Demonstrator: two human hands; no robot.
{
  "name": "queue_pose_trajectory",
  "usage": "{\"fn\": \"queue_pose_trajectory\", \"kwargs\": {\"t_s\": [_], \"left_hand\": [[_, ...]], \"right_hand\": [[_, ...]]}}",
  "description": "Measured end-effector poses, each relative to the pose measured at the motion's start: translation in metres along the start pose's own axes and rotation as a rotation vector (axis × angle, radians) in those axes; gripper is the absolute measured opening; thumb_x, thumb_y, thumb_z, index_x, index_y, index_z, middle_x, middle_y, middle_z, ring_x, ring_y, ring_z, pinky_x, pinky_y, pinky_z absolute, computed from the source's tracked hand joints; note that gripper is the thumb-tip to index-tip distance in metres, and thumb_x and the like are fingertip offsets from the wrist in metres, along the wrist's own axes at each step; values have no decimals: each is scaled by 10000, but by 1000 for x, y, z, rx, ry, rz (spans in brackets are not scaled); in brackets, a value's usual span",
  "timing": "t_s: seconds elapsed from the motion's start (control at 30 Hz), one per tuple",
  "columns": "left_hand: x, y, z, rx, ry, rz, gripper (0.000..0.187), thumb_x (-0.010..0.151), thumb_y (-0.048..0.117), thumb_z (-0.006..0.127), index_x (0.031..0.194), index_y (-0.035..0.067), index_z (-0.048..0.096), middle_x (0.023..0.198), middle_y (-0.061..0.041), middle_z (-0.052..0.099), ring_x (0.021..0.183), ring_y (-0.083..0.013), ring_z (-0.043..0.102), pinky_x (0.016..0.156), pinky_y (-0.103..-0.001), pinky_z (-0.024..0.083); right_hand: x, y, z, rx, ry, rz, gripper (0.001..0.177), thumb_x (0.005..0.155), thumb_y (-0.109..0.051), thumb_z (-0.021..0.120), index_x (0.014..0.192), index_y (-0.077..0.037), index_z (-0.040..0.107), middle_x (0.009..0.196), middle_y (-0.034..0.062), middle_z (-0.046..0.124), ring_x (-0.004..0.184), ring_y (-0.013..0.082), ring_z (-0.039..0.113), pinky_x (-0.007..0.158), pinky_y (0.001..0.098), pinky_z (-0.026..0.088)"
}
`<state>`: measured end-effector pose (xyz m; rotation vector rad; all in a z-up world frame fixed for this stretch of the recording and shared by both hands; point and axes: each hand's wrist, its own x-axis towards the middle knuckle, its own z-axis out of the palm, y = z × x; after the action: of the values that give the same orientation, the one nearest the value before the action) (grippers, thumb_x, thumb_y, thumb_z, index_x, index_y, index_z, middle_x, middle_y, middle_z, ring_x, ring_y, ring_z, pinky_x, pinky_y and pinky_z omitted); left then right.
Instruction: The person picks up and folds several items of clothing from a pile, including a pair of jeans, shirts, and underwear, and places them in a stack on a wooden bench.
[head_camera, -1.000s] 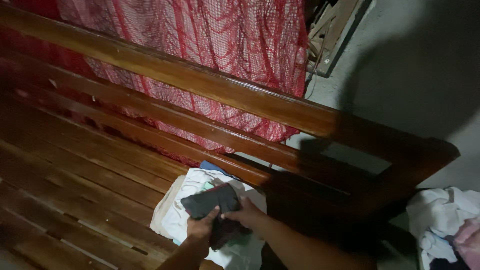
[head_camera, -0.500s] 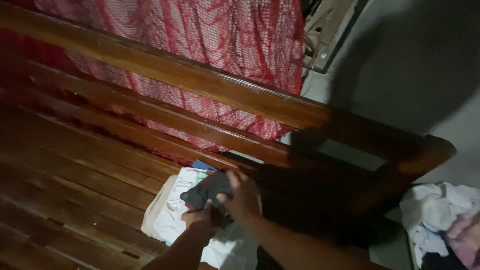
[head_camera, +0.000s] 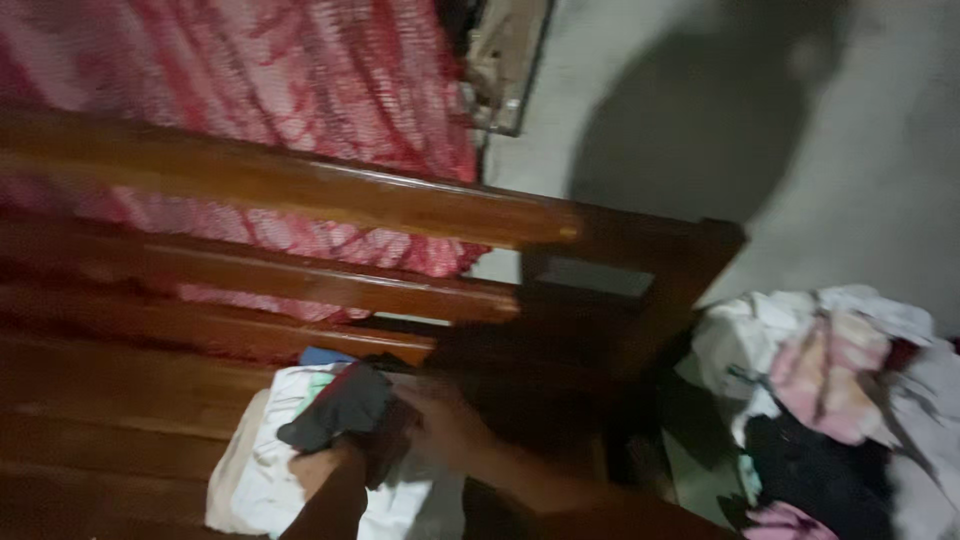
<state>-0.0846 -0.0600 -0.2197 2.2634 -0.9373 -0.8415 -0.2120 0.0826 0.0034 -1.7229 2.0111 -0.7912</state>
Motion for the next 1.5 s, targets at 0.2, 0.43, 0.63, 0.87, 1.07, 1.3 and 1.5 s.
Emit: {"fn": "queue_pose_trajectory", "kwargs": {"t_s": [0.2,0.43,0.63,0.87,1.07,1.3,1.5], "left_hand": [[-117,45,-82,-40,421,703,869,851,546,711,1470,10,421,1437,-238,554,1293,-451,508,956,-604,371],[-253,73,-103,14,-178,977,713,908,335,752,1508,110,441,1531,-170,469,1424,-352,443,1151,-548,343],[-444,113,-120,145,-795,1125,753,844,285,772,1471,91,401,1518,-157,423,1427,-355,369,1166,-514,327],[-631,111,-111,95,-1099,1621,812,795,212,784,1496,109,386,1495,-148,424,1385,-341,397,1204,-500,293],[-739,91,-93,105,-1181,2090,931,732,162,798,1534,128,326,1687,-205,179,1530,-494,128,1119,-646,151],[-786,76,-29,422,-1065,2275,620,801,224,767,1361,130,516,1480,-175,407,1379,-430,363,1081,-607,302],[-778,100,14,463,-1113,2158,385,830,256,756,1179,103,705,1275,-164,645,1234,-380,598,1042,-523,466]], "right_hand": [[-63,14,-95,41,234,301,500,867,-116,691,1359,-107,601,1388,128,582,1322,303,513,1127,434,381],[-169,69,-205,-30,539,630,496,911,-169,635,1400,-146,555,1449,102,531,1365,293,463,1147,421,365],[-282,165,-304,-217,957,450,397,928,-193,636,1302,-60,630,1210,212,673,1128,398,632,982,481,496],[-439,233,-398,-382,1342,769,472,796,-235,742,1237,-76,686,1167,207,720,1098,366,687,966,428,533],[-544,312,-444,26,1459,1351,875,743,-363,883,1458,-110,445,1315,232,595,1211,382,594,1010,429,483],[-584,378,-430,-652,426,1046,469,866,-405,582,1277,-189,650,1221,111,727,1127,258,687,961,358,526],[-526,313,-411,-339,1167,1333,651,783,-524,744,1194,-27,656,1190,238,686,1135,389,635,977,466,491]]}}
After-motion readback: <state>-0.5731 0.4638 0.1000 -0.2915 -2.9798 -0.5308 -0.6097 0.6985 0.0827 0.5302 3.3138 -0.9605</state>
